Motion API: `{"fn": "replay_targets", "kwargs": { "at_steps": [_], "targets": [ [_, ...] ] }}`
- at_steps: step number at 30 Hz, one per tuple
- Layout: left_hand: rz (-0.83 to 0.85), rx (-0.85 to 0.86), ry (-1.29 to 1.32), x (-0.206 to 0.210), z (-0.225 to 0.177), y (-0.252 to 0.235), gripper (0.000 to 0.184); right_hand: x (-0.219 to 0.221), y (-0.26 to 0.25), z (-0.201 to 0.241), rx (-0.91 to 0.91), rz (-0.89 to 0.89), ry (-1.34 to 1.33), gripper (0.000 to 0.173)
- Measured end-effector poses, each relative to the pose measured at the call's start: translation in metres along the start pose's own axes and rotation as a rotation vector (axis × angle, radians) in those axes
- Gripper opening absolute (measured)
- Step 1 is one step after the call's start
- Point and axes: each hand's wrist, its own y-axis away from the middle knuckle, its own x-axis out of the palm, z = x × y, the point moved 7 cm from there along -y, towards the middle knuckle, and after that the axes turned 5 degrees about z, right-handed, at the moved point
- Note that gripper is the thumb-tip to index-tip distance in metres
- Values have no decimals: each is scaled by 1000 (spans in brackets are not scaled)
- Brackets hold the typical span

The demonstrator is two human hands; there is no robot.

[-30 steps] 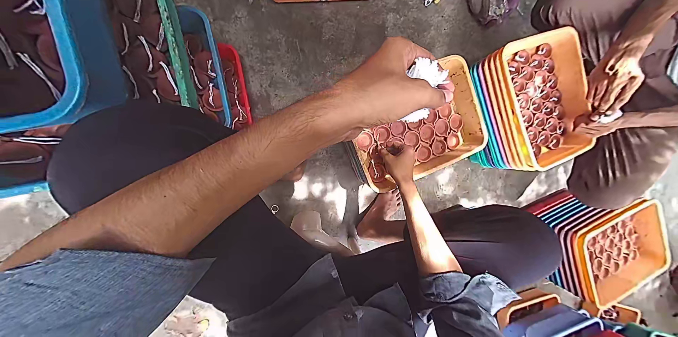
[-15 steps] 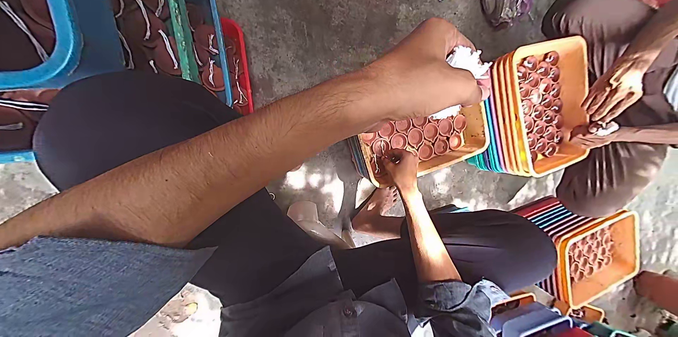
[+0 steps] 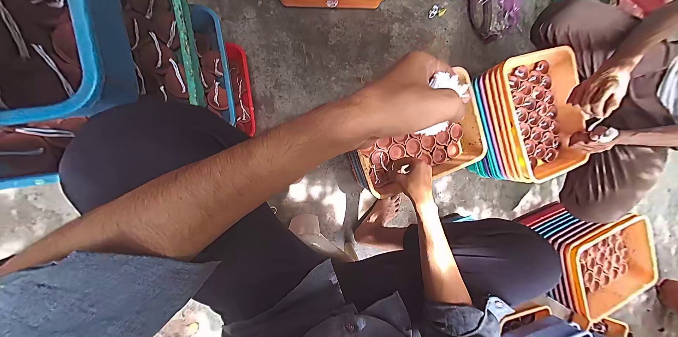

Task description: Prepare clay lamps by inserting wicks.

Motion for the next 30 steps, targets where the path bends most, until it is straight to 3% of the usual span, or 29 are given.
{"fn": "replay_targets", "kwargs": {
  "at_steps": [3, 6, 9, 11, 16, 23, 30],
  "targets": [
    [45, -42, 84, 4, -2, 0, 32, -45, 3, 11, -162, -221, -205, 20],
    [83, -49, 147, 6, -1, -1, 41, -96, 18, 31, -315, -418, -582, 10],
    [117, -35, 151, 11, 0, 0, 44, -145, 48, 59, -490, -471, -966, 10],
    [142, -35, 142, 15, 2, 1, 46, -168, 68, 75, -602, -477, -1066, 12],
    [151, -36, 99, 22, 1, 2, 53, -185, 92, 97, -756, -508, -992, 19],
    [177, -13, 41, 29, 7, -4, 66, -170, 93, 97, -703, -573, -1003, 25],
    [202, -2, 30, 33, 12, -6, 68, -167, 96, 99, -668, -685, -957, 18]
  ]
}}
